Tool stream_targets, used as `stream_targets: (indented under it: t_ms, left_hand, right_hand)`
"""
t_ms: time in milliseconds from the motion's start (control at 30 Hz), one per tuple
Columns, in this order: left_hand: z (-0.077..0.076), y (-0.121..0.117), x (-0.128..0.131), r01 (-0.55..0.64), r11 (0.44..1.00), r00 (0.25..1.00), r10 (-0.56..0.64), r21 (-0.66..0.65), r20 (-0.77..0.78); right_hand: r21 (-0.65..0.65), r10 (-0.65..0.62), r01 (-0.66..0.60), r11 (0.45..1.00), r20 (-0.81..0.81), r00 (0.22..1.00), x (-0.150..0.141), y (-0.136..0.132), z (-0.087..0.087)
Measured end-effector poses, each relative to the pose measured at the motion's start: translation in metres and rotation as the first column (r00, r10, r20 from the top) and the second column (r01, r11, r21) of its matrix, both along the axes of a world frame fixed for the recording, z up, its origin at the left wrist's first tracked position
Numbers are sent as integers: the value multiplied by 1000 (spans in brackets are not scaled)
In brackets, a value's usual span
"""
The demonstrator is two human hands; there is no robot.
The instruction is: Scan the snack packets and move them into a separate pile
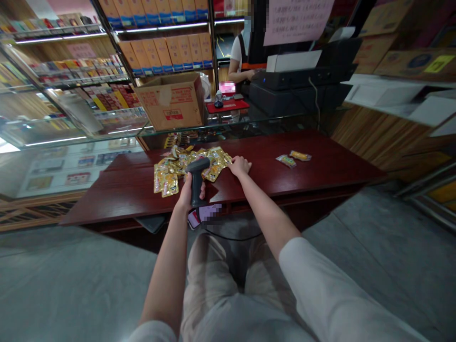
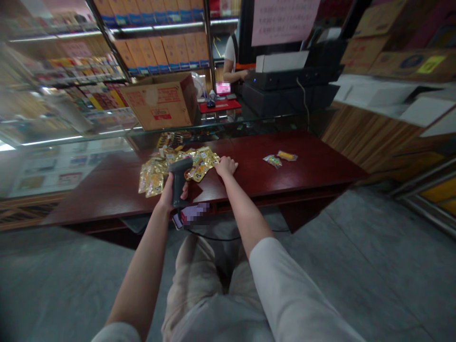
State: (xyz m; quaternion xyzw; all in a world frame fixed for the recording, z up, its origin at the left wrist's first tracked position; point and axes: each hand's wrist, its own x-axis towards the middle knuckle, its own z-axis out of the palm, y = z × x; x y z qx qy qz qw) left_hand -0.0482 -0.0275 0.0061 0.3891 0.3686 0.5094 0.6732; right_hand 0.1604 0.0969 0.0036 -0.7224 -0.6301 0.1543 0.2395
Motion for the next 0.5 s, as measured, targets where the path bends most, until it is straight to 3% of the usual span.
stream_targets:
  t_ms: [267, 433, 500]
  left_hand:
    - [-3, 1, -4, 47, 999, 998, -46, 1, -47]
    - [4, -2, 4, -24, 1000, 999, 24, -2, -31]
    - [6, -3, 5, -11, 1000, 999, 11, -9, -40]
  right_hand:
    - [55, 34, -25, 998, -176, 984, 6, -2, -4]
    - [111, 183, -171, 979, -107, 977, 6, -4, -7]
    - [130, 256, -237, 963, -152, 955, 6, -4, -8]
